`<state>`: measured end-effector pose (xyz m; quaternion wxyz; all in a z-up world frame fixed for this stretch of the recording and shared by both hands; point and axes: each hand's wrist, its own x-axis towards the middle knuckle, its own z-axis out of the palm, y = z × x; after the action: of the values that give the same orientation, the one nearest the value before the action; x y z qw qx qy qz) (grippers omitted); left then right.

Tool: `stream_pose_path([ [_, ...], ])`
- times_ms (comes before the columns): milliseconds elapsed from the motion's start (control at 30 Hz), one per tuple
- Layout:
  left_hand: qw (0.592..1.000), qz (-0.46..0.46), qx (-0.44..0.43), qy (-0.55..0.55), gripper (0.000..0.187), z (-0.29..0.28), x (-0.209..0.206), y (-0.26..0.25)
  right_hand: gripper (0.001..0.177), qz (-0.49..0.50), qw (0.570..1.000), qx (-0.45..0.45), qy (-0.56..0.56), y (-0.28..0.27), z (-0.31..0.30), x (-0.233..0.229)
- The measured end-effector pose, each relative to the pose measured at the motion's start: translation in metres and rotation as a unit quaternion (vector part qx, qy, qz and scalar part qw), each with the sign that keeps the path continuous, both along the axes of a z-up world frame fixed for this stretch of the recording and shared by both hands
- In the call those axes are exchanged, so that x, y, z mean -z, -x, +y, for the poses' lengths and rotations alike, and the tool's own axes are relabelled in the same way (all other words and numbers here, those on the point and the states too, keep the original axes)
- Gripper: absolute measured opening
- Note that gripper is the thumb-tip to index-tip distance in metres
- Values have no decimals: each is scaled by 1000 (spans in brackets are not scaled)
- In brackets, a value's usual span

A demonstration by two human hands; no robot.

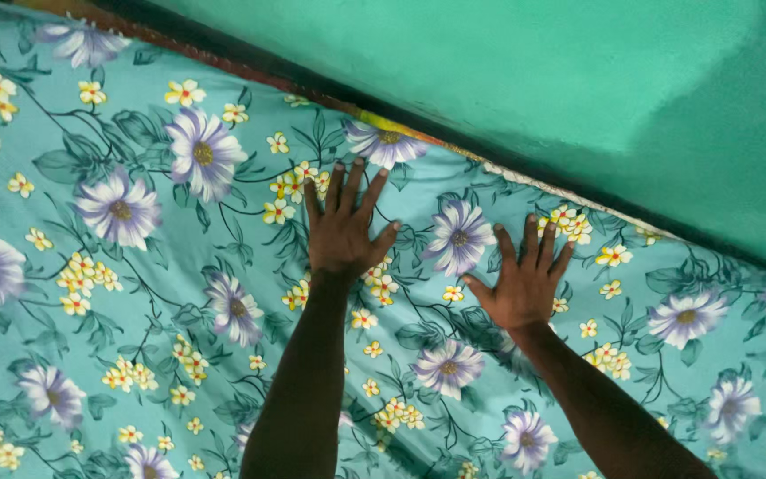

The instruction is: The person spreads a floral-patterned bedsheet over a mattress and tucks the edges into the bed frame.

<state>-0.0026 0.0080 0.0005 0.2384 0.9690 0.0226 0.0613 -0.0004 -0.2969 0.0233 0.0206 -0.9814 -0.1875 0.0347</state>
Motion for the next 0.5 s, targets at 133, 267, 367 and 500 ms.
stream_pose_path([
  [133, 1000, 11, -6, -17, 78, 9, -7, -10, 96, 1, 1000, -5, -5, -12, 10, 4],
  [267, 999, 47, 8, -20, 81, 4, -6, -9, 95, 17, 1000, 5, -17, -5, 4, 4],
  [367, 999, 37, 3, -5, 81, 4, -8, -11, 95, 12, 1000, 3, -3, -6, 7, 0],
  [500, 999, 39, 10, -24, 81, 3, -5, -11, 89, 3, 1000, 12, -15, -3, 6, 1],
])
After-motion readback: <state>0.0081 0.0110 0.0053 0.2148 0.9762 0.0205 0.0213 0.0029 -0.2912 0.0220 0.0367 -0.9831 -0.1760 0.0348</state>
